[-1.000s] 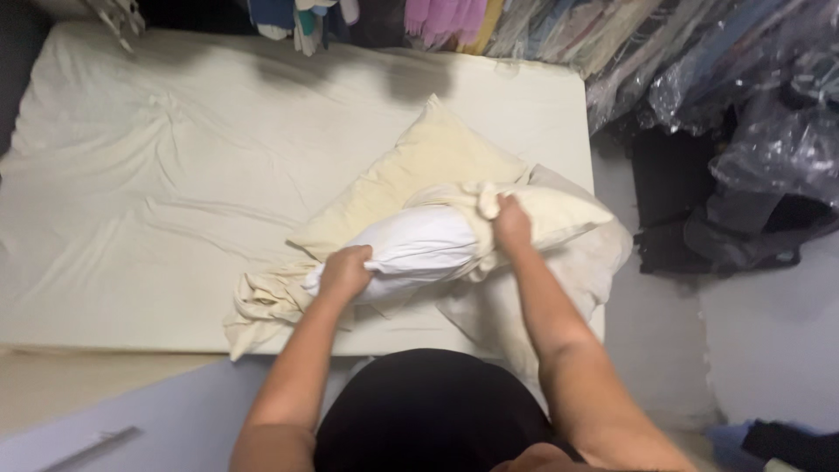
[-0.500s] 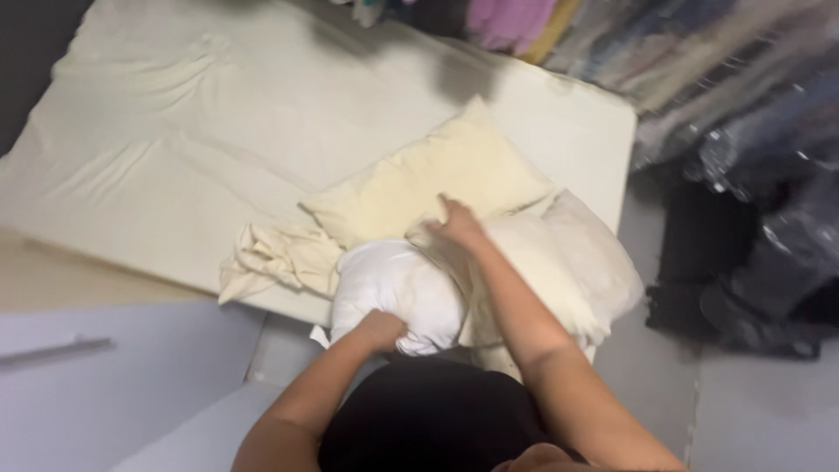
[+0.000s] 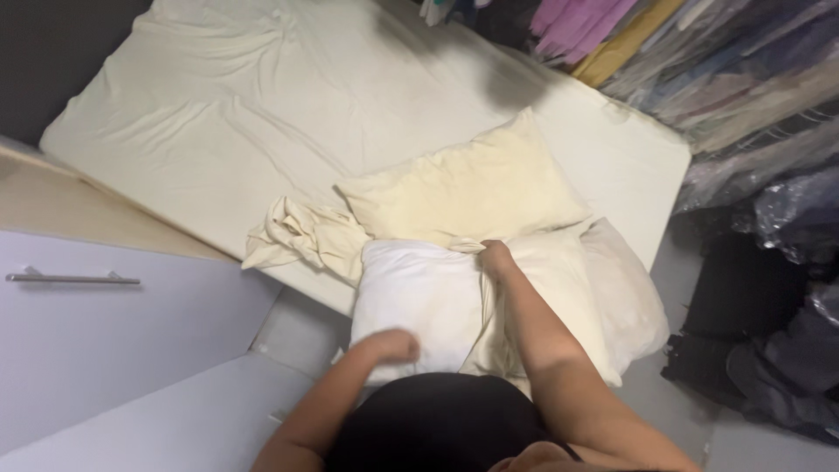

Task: The person removes pillowcases from two pillows on a bed, then puts fresh pillowcases onto the pillows. The person also adjusts the fitted sheet on the mattress.

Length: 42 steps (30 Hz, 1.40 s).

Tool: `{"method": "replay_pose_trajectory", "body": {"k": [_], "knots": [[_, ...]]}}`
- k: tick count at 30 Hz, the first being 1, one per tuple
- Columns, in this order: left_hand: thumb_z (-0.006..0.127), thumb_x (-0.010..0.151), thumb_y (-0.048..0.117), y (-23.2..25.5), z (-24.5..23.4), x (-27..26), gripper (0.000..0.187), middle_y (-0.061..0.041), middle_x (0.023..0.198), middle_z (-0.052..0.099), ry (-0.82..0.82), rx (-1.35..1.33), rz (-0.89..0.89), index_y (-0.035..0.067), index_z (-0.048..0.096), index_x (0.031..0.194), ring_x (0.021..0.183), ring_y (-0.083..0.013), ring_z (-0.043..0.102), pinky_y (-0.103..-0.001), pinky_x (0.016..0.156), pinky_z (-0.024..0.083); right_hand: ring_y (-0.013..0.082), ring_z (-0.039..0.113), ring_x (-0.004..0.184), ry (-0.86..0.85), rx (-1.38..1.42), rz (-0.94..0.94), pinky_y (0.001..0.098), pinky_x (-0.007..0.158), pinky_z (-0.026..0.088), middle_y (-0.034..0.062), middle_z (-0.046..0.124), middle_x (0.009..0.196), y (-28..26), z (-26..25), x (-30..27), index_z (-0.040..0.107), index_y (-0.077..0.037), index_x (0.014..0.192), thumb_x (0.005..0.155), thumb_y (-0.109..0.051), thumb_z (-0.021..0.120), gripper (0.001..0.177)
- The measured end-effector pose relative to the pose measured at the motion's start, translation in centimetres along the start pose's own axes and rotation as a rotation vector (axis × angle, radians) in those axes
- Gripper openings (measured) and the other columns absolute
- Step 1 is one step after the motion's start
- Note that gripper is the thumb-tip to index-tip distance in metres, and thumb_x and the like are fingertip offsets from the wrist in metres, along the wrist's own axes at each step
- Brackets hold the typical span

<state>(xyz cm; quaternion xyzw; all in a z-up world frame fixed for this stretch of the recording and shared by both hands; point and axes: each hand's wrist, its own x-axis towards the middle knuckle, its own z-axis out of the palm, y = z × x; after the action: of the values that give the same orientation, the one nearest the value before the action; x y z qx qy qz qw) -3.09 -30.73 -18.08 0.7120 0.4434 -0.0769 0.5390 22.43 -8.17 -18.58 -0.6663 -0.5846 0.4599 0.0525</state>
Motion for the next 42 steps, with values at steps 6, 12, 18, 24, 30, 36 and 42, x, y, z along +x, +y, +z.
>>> {"method": "replay_pose_trajectory", "body": {"k": [6, 12, 18, 24, 30, 36, 42], "knots": [[0.090, 0.061, 0.046, 7.1, -17.1, 0.1, 0.107, -0.025, 0.149, 0.050, 0.777, 0.258, 0.059, 0.003, 0.049, 0.150, 0.140, -0.0454, 0.039, -0.060, 0.108, 0.027, 0.0128, 0.059, 0.075, -0.111, 0.468, -0.108, 0.0281, 0.067, 0.048, 0.0048, 0.067, 0.085, -3.0, -3.8, -11.4, 0.073, -0.001, 0.111, 0.079, 0.003, 0.054, 0.038], [0.084, 0.069, 0.047, 12.4, -22.3, 0.7, 0.066, -0.019, 0.121, 0.063, 0.574, 0.395, -0.088, 0.008, 0.065, 0.120, 0.123, -0.0382, 0.054, -0.060, 0.105, 0.031, 0.0201, 0.062, 0.094, 0.013, 0.459, -0.287, 0.0315, 0.084, 0.050, 0.0114, 0.069, 0.105, -3.6, -5.5, -16.3, 0.066, -0.001, 0.124, 0.079, -0.002, 0.063, 0.045], [0.073, 0.079, 0.022, 10.2, -13.4, 4.5, 0.018, -0.017, 0.091, 0.074, 0.778, 0.168, -0.061, 0.012, 0.075, 0.094, 0.090, -0.0373, 0.070, -0.051, 0.082, 0.052, 0.0471, 0.059, 0.107, 0.500, -0.347, -0.611, 0.0486, 0.088, 0.050, 0.0290, 0.056, 0.126, -7.8, -2.0, -16.9, 0.055, -0.006, 0.138, 0.066, -0.014, 0.077, 0.076], [0.072, 0.086, 0.022, 8.7, -14.1, 4.5, 0.013, -0.017, 0.095, 0.073, 0.744, 0.234, 0.042, 0.013, 0.075, 0.095, 0.093, -0.0368, 0.069, -0.050, 0.087, 0.052, 0.0365, 0.064, 0.108, 0.313, -0.499, -0.360, 0.0482, 0.087, 0.055, 0.0153, 0.063, 0.119, -10.0, -2.0, -13.1, 0.069, -0.021, 0.121, 0.091, -0.013, 0.058, 0.033], [0.075, 0.078, 0.013, 10.6, -13.1, 2.9, 0.018, -0.013, 0.094, 0.073, 0.696, 0.303, 0.064, 0.010, 0.073, 0.095, 0.100, -0.0327, 0.067, -0.047, 0.088, 0.049, 0.0388, 0.065, 0.106, 0.530, -0.521, -0.375, 0.0481, 0.086, 0.053, 0.0177, 0.065, 0.116, -4.5, -5.3, -7.8, 0.070, -0.013, 0.107, 0.083, -0.010, 0.058, 0.028], [0.071, 0.080, 0.008, 10.6, -11.0, 0.6, 0.019, -0.014, 0.091, 0.073, 0.723, 0.326, 0.157, 0.011, 0.075, 0.098, 0.096, -0.0351, 0.066, -0.048, 0.086, 0.048, 0.0400, 0.064, 0.112, 0.684, -0.239, -0.104, 0.0471, 0.097, 0.051, 0.0173, 0.067, 0.119, 1.5, -9.9, -6.8, 0.072, -0.016, 0.115, 0.093, -0.007, 0.058, 0.028], [0.076, 0.073, 0.015, 9.2, -9.4, -1.9, 0.034, -0.013, 0.108, 0.073, 0.797, 0.128, 0.169, 0.013, 0.074, 0.106, 0.106, -0.0338, 0.065, -0.044, 0.096, 0.049, 0.0391, 0.064, 0.108, 0.585, -0.373, -0.171, 0.0489, 0.091, 0.051, 0.0169, 0.063, 0.122, 2.7, -12.0, -10.2, 0.069, -0.015, 0.112, 0.087, -0.014, 0.068, 0.026]]}}
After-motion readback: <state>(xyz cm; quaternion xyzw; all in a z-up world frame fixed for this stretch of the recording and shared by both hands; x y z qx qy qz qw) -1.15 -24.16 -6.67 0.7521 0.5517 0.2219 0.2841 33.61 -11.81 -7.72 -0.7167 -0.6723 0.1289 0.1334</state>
